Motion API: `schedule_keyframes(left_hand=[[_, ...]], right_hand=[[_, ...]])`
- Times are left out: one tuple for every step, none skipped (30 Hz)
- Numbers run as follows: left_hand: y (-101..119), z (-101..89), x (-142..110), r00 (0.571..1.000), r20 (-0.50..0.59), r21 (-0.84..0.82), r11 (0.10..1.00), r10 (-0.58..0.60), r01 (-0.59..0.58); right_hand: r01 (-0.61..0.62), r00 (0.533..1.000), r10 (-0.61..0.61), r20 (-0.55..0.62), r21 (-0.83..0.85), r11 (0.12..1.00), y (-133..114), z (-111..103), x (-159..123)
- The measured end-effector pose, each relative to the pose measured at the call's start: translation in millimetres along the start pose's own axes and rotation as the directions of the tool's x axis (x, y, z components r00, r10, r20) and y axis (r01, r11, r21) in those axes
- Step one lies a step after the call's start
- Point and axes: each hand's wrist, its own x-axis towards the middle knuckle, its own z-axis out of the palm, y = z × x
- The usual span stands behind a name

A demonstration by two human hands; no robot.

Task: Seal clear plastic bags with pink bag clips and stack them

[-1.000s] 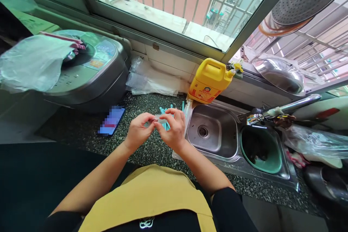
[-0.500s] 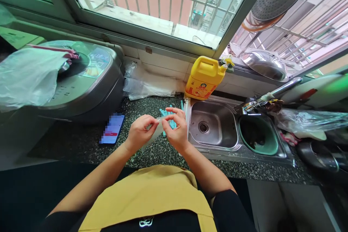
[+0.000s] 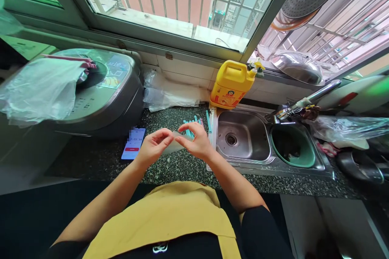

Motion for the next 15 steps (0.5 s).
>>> schedule_keyframes(left_hand=[[0.2, -2.7, -0.5, 0.999, -0.028, -0.026, 0.999, -0.032, 0.031], [0.2, -5.3, -1.0, 0.996, -0.055, -0.052, 0.997, -0.065, 0.062], [-0.2, -7.7, -1.3, 0.992, -0.077, -0.078, 0.993, -0.096, 0.090], [-0.9, -9.8, -1.7, 0.988, -0.095, -0.101, 0.989, -0.121, 0.112], [-2.3, -11.3, -2.1, 0.984, -0.108, -0.120, 0.984, -0.141, 0.128], [-4.3, -12.3, -2.5, 0.980, -0.117, -0.139, 0.980, -0.159, 0.143], [-6.9, -12.5, -3.0, 0.976, -0.125, -0.158, 0.975, -0.177, 0.156], [-10.2, -12.1, -3.5, 0.972, -0.134, -0.180, 0.969, -0.194, 0.169], [-14.0, -11.1, -4.2, 0.967, -0.146, -0.204, 0.963, -0.209, 0.177], [-18.2, -9.6, -4.8, 0.962, -0.162, -0.228, 0.957, -0.219, 0.179], [-22.5, -7.9, -5.4, 0.958, -0.181, -0.250, 0.952, -0.224, 0.175], [-26.8, -6.2, -5.8, 0.953, -0.204, -0.266, 0.950, -0.223, 0.166], [-30.8, -4.5, -6.1, 0.949, -0.228, -0.278, 0.949, -0.219, 0.152], [-34.5, -3.2, -6.0, 0.944, -0.253, -0.287, 0.948, -0.213, 0.137], [-37.7, -2.1, -5.8, 0.937, -0.279, -0.294, 0.948, -0.210, 0.125]], right_hand=[[-0.031, 1.000, 0.031, -0.003, 0.027, 0.999, 2.0, 0.3, -0.2], [-0.070, 0.998, 0.069, 0.007, 0.058, 0.996, 5.0, 0.8, -0.7], [-0.112, 0.994, 0.110, 0.029, 0.092, 0.989, 8.8, 1.7, -1.4], [-0.156, 0.987, 0.150, 0.055, 0.128, 0.979, 13.0, 3.2, -2.6], [-0.199, 0.979, 0.189, 0.076, 0.164, 0.966, 17.2, 5.5, -4.0], [-0.236, 0.971, 0.223, 0.083, 0.204, 0.950, 21.1, 8.4, -5.7], [-0.266, 0.964, 0.255, 0.074, 0.247, 0.932, 24.5, 12.0, -7.6], [-0.290, 0.957, 0.287, 0.054, 0.291, 0.912, 27.3, 16.2, -9.6], [-0.307, 0.949, 0.315, 0.033, 0.337, 0.890, 29.5, 20.9, -11.6], [-0.320, 0.941, 0.337, 0.023, 0.384, 0.866, 31.1, 26.1, -13.8], [-0.329, 0.936, 0.349, 0.034, 0.428, 0.842, 32.5, 31.7, -16.3], [-0.337, 0.935, 0.350, 0.060, 0.462, 0.821, 34.0, 37.9, -19.3], [-0.343, 0.935, 0.344, 0.090, 0.478, 0.808, 35.7, 44.5, -22.8], [-0.349, 0.935, 0.337, 0.114, 0.473, 0.809, 37.8, 51.4, -27.0], [-0.354, 0.934, 0.335, 0.125, 0.448, 0.821, 40.5, 58.4, -31.9]])
